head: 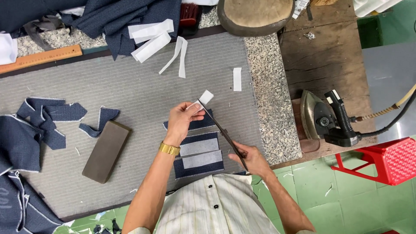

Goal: The person irons a piece of dark blue fabric on a workbench using a steam iron. They then cut a strip of white material with scissors and place it on the fabric, ironing it again to secure it. The person repeats this process with another strip of white material, cutting and ironing it onto the fabric.

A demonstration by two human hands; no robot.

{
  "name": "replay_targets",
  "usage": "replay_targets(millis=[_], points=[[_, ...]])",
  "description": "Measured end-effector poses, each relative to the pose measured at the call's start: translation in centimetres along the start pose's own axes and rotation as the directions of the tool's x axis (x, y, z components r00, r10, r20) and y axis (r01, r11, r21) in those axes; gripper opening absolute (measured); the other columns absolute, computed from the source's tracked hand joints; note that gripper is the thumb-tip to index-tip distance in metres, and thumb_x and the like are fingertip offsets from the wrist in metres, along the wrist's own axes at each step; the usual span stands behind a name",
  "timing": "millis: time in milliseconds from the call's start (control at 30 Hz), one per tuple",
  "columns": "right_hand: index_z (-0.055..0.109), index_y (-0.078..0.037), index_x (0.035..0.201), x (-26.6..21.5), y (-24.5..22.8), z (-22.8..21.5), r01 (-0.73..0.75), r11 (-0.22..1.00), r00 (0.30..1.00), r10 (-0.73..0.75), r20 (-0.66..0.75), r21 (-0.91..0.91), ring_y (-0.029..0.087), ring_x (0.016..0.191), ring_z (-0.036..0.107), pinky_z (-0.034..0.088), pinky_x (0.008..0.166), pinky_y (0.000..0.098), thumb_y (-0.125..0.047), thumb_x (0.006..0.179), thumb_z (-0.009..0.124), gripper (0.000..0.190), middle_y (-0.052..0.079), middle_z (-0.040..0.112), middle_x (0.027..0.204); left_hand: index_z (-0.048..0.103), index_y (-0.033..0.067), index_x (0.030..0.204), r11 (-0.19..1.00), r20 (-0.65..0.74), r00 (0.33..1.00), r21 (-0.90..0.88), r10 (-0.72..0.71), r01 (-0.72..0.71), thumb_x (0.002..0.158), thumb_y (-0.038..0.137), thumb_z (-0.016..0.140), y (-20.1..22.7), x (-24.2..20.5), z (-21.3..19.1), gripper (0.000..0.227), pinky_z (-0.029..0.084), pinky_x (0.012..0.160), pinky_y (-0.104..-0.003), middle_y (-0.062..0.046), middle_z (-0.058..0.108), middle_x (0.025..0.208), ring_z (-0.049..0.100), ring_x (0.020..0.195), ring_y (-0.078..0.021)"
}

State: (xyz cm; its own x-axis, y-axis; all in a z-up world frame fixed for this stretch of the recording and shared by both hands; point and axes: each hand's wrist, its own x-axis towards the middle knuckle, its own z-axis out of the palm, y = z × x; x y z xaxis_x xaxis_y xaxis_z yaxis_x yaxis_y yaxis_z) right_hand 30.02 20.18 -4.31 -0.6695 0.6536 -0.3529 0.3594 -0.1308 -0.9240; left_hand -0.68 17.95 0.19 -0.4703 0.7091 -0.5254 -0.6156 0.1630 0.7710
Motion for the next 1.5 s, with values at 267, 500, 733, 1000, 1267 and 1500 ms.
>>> replay_targets(millis=[267, 500, 733, 1000, 1267, 1500], points=[[0.07, -0.02, 0.131, 8.0, -7.6, 1.4, -0.107, 0.913, 0.979, 0.027, -0.204, -0.394, 0.022, 0.063, 0.071, 0.05, 0.06, 0.0357, -0.039, 0.085, 0.082, 0.05, 0.004, 0.073, 0.067, 0.073, -0.0011, 0.1, 0.929, -0.093, 0.993, 0.369, 0.077, -0.037, 0.094, 0.009, 0.07, -0.7, -3.2, -3.9, 0.012, 0.063, 0.062, -0.028, -0.016, 0.073, 0.083, 0.073, 0.067, -0.0199], [0.053, -0.007, 0.146, 12.9, -12.7, 1.1, -0.111, 0.701, 0.986, -0.01, -0.166, -0.704, 0.043, 0.093, 0.074, 0.06, 0.079, 0.0521, -0.028, 0.092, 0.069, 0.06, 0.024, 0.074, 0.107, 0.067, -0.002, 0.109, 0.909, -0.248, 0.959, 0.417, 0.135, -0.02, 0.097, 0.009, 0.066, -0.5, -9.5, -9.5, 0.016, 0.057, 0.056, -0.025, -0.015, 0.072, 0.086, 0.067, 0.062, -0.0172], [0.073, -0.006, 0.123, 8.1, -6.4, -8.6, 0.274, 0.538, 0.81, -0.577, -0.111, -0.797, 0.033, 0.111, 0.065, 0.051, 0.094, 0.042, -0.01, 0.09, 0.083, 0.034, 0.015, 0.064, 0.117, 0.072, 0.0074, 0.104, 0.896, -0.442, 0.871, 0.443, 0.216, 0.002, 0.105, 0.018, 0.063, -2.1, -15.5, -17.1, 0.014, 0.048, 0.054, -0.023, -0.01, 0.074, 0.09, 0.063, 0.058, -0.014], [0.051, 0.009, 0.148, 0.0, -5.9, -23.0, -0.3, 0.429, 0.876, -0.23, -0.424, -0.852, 0.056, 0.125, 0.045, 0.04, 0.098, 0.0677, -0.007, 0.094, 0.083, 0.064, 0.036, 0.04, 0.148, 0.076, 0.0039, 0.111, 0.325, -0.089, 0.781, 0.934, 0.618, -0.151, 0.1, 0.006, 0.063, -4.6, -20.2, -17.8, 0.017, 0.058, 0.081, -0.033, -0.011, 0.074, 0.106, 0.071, 0.089, -0.0225], [0.04, 0.002, 0.153, 3.1, -5.3, -28.0, -0.374, 0.524, 0.906, 0.031, -0.422, -0.765, 0.05, 0.109, 0.056, 0.042, 0.087, 0.0625, -0.014, 0.104, 0.077, 0.063, 0.033, 0.061, 0.121, 0.071, 0.0174, 0.118, 0.029, 0.238, 0.717, 0.941, 0.655, -0.338, 0.096, 0.002, 0.064, -10.8, -18.0, -13.5, 0.029, 0.043, 0.082, -0.038, -0.007, 0.066, 0.126, 0.058, 0.1, -0.0238], [0.053, 0.003, 0.13, 4.1, -3.9, -29.8, -0.377, 0.703, 0.911, 0.162, -0.38, -0.604, 0.026, 0.064, 0.062, 0.053, 0.061, 0.0407, -0.023, 0.117, 0.071, 0.034, 0.021, 0.067, 0.084, 0.062, 0.0173, 0.126, -0.274, 0.337, 0.742, 0.938, 0.579, -0.212, 0.075, -0.01, 0.054, -11.5, -18.2, -10.5, 0.058, 0.04, 0.076, -0.039, -0.013, 0.055, 0.126, 0.05, 0.088, -0.0284]])
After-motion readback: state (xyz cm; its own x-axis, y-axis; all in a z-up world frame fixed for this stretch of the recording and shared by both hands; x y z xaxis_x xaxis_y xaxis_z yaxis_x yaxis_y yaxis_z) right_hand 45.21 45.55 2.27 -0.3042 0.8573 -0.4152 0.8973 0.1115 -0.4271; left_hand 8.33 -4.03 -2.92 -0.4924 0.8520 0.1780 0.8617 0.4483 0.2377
